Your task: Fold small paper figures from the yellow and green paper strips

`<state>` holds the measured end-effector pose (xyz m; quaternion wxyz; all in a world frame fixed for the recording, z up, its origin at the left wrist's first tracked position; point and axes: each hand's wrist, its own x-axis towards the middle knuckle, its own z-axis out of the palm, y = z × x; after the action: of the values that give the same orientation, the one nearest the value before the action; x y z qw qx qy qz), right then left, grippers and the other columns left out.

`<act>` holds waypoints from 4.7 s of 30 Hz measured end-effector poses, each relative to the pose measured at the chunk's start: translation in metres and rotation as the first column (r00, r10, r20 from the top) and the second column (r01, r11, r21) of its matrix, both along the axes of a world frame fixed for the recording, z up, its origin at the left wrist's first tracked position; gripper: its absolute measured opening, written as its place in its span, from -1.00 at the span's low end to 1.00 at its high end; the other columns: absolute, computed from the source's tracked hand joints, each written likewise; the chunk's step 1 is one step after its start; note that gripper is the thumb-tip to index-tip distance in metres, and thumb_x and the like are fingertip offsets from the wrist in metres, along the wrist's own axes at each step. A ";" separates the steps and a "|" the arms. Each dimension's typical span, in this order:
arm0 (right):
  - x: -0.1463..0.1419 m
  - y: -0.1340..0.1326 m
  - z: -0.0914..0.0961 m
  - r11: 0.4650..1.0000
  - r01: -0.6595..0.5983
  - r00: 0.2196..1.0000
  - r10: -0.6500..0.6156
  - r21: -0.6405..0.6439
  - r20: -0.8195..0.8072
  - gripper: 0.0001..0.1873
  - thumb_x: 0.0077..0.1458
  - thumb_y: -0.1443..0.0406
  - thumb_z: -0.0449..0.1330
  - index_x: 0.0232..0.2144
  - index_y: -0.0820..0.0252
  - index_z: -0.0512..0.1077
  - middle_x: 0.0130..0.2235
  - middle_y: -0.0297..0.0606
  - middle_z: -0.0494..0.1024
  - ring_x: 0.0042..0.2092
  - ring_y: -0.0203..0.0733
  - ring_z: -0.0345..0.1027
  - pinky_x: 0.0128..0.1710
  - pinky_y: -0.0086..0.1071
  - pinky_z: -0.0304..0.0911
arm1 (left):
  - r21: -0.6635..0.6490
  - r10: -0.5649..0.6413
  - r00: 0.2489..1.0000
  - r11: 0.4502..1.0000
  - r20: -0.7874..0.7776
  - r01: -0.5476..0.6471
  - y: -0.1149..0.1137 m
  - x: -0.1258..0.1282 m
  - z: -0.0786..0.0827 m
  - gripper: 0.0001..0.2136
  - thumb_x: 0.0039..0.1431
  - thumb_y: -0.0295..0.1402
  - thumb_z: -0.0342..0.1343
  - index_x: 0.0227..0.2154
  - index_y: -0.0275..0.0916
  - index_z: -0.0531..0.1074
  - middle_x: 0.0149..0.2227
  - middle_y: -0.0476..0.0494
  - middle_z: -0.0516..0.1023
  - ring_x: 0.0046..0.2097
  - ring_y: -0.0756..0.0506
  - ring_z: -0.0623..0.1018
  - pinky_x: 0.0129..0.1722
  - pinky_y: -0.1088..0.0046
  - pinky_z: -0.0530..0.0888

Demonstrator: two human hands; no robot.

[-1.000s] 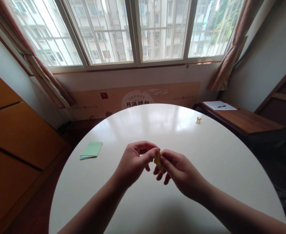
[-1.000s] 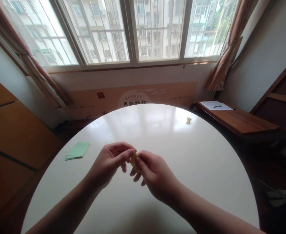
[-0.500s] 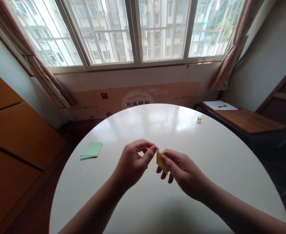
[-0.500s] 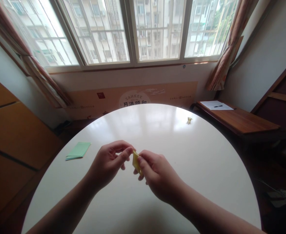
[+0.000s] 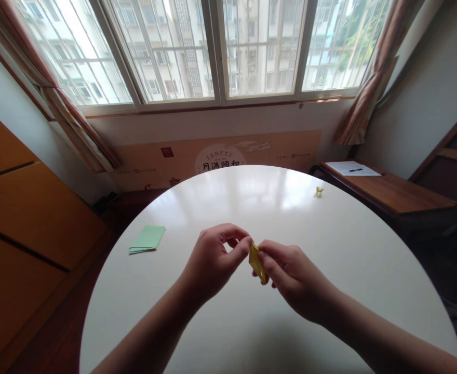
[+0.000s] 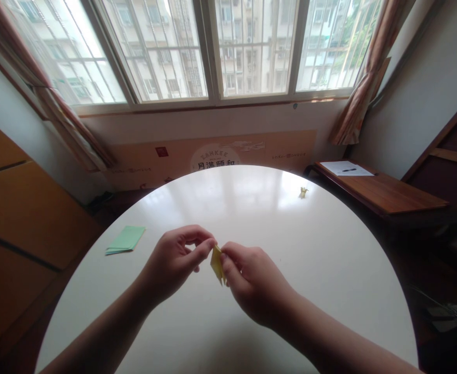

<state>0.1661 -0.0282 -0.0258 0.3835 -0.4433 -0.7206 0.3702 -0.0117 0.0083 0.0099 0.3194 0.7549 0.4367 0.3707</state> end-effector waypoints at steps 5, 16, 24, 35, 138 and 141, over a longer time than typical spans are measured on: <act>0.001 0.000 0.001 0.999 0.026 0.999 -0.027 0.019 0.029 -0.73 0.32 0.31 -0.01 -0.41 0.15 0.40 -0.46 -0.32 0.51 -0.46 -0.24 0.37 -0.47 -0.40 0.19 | 0.079 -0.026 0.997 0.996 -0.073 0.031 0.001 -0.002 0.000 -0.81 0.22 -0.33 0.11 -0.42 -0.29 0.57 -0.41 -0.13 0.59 -0.40 -0.05 0.54 -0.53 0.55 0.45; 0.001 -0.001 0.002 0.999 0.020 1.000 -0.020 0.031 -0.012 -0.76 0.26 0.33 0.04 -0.44 0.14 0.41 -0.47 -0.31 0.53 -0.45 -0.22 0.40 -0.43 -0.38 0.25 | 0.103 -0.008 0.995 0.995 -0.103 0.019 0.002 -0.001 -0.005 -0.72 0.29 -0.30 0.04 -0.51 -0.28 0.47 -0.49 -0.07 0.48 -0.48 0.00 0.46 -0.55 0.57 0.41; 0.002 -0.001 0.001 0.995 -0.022 0.987 0.006 -0.098 -0.159 -0.71 0.31 0.31 -0.04 -0.41 0.18 0.39 -0.42 -0.28 0.54 -0.46 -0.25 0.43 -0.50 -0.43 0.29 | -0.145 0.015 0.977 0.989 0.213 0.017 0.007 -0.005 0.000 -0.70 0.24 -0.15 0.11 -0.33 -0.33 0.53 -0.41 -0.13 0.51 -0.45 -0.01 0.47 -0.63 0.60 0.43; 0.004 -0.002 0.005 0.997 -0.079 0.977 0.073 -0.022 -0.199 -0.71 0.31 0.31 -0.02 -0.40 0.19 0.42 -0.45 -0.30 0.52 -0.45 -0.27 0.39 -0.45 -0.42 0.32 | -0.443 -0.129 0.891 0.830 0.436 0.337 0.009 -0.004 -0.003 -0.83 0.05 -0.30 0.32 -0.37 -0.32 0.62 -0.58 -0.03 0.45 -0.53 0.04 0.39 -0.71 0.68 0.36; 0.005 0.013 -0.005 0.973 0.128 0.839 -0.210 -0.192 -0.503 -0.73 0.09 0.12 0.35 -0.32 0.23 0.60 -0.48 -0.25 0.53 -0.50 -0.27 0.35 -0.73 -0.54 0.27 | -0.048 -0.003 0.998 0.999 -0.070 0.000 -0.012 0.012 -0.007 -0.77 0.27 -0.23 0.09 -0.34 -0.24 0.58 -0.44 -0.10 0.59 -0.41 -0.07 0.53 -0.46 0.51 0.40; 0.006 0.013 -0.005 0.973 0.128 0.831 -0.212 -0.193 -0.515 -0.75 0.09 0.14 0.35 -0.35 0.23 0.59 -0.51 -0.29 0.50 -0.50 -0.28 0.35 -0.73 -0.55 0.25 | -0.045 -0.006 0.998 0.999 -0.068 0.003 -0.012 0.011 -0.005 -0.77 0.24 -0.22 0.13 -0.37 -0.25 0.59 -0.44 -0.10 0.60 -0.42 -0.06 0.52 -0.46 0.51 0.39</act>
<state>0.1718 -0.0157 -0.0304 0.5650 -0.4135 -0.5137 0.4959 -0.0003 -0.0037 0.0052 0.3221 0.7606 0.4539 0.3342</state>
